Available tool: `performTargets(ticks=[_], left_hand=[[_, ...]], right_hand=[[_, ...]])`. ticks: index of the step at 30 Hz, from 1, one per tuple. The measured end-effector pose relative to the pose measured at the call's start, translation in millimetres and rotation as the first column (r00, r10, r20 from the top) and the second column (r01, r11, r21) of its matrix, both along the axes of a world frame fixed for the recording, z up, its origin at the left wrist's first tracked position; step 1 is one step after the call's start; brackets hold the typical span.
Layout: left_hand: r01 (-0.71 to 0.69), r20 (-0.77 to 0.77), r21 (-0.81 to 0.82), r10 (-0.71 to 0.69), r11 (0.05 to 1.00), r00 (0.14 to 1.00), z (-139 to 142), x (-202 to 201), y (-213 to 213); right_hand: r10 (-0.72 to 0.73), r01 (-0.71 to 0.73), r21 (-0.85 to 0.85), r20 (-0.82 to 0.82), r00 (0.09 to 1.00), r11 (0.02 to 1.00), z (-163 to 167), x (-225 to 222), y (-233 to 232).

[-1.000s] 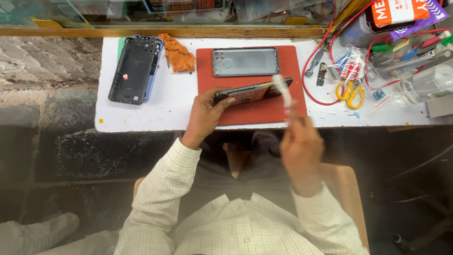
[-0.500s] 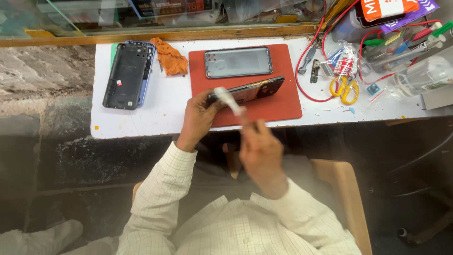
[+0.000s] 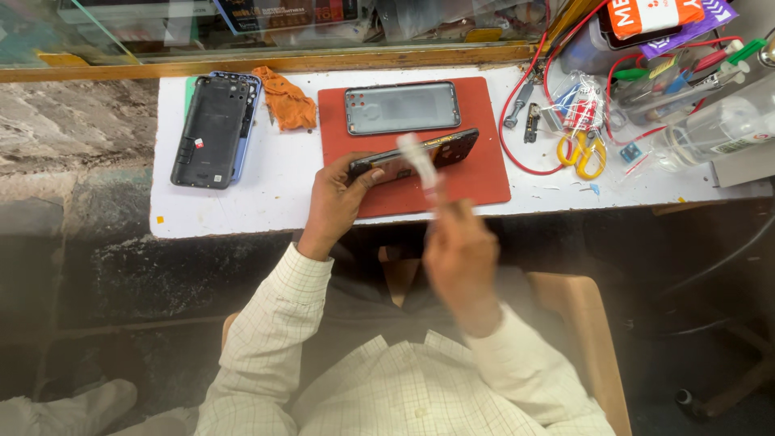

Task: The person works on a disassembled smartphone at a repair bench. They hold the phone frame, scrape along its edge with a small tool, brush the frame and battery compartment with a toothbrush, and wipe the phone with an orange cloth.

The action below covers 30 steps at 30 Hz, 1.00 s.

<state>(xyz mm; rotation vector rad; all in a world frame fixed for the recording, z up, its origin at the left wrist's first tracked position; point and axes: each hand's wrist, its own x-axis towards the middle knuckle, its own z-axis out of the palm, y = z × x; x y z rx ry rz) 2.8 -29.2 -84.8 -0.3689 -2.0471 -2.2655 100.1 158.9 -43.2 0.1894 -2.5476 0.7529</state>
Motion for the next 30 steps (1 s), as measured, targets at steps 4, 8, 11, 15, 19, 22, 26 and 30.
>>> performTargets(ticks=[4,8,11,15,19,22,26,30], left_hand=[[-0.033,0.028,0.008,0.033,0.999,0.999,-4.8,-1.4,-1.1],[-0.025,-0.003,-0.010,0.025,1.000,1.000,-6.0,-4.8,-0.2],[-0.020,-0.003,-0.057,0.020,0.998,1.000,-4.4,-1.4,-2.1],[-0.030,0.001,-0.062,0.030,0.998,1.000,0.5,1.2,0.0],[-0.077,0.012,-0.152,0.079,0.985,0.997,0.0,-0.5,0.2],[-0.001,0.023,-0.023,0.001,1.000,1.000,-3.0,-0.9,-0.9],[-0.044,0.007,-0.066,0.045,0.997,0.999,-3.7,-1.5,0.5],[-0.035,0.027,-0.023,0.036,0.999,0.999,-1.7,0.6,-0.1]], right_hand=[[0.171,-0.172,-0.022,-0.047,0.984,0.985,2.0,12.5,-52.8],[0.137,-0.137,-0.010,0.000,0.991,0.991,8.1,3.0,-31.5],[0.070,-0.096,-0.140,-0.179,0.981,0.986,15.7,-6.7,17.4],[-0.022,0.005,-0.124,-0.140,0.990,0.992,14.8,-17.8,48.2],[0.002,-0.019,-0.222,-0.076,0.997,0.975,-0.6,-18.9,49.2],[0.031,-0.038,-0.330,-0.025,0.999,0.943,-18.3,-15.2,55.9],[0.065,0.087,-0.579,0.238,0.969,0.811,-41.6,-15.4,70.5],[0.136,0.308,-0.763,0.457,0.879,0.569,-41.0,-19.1,91.1]])
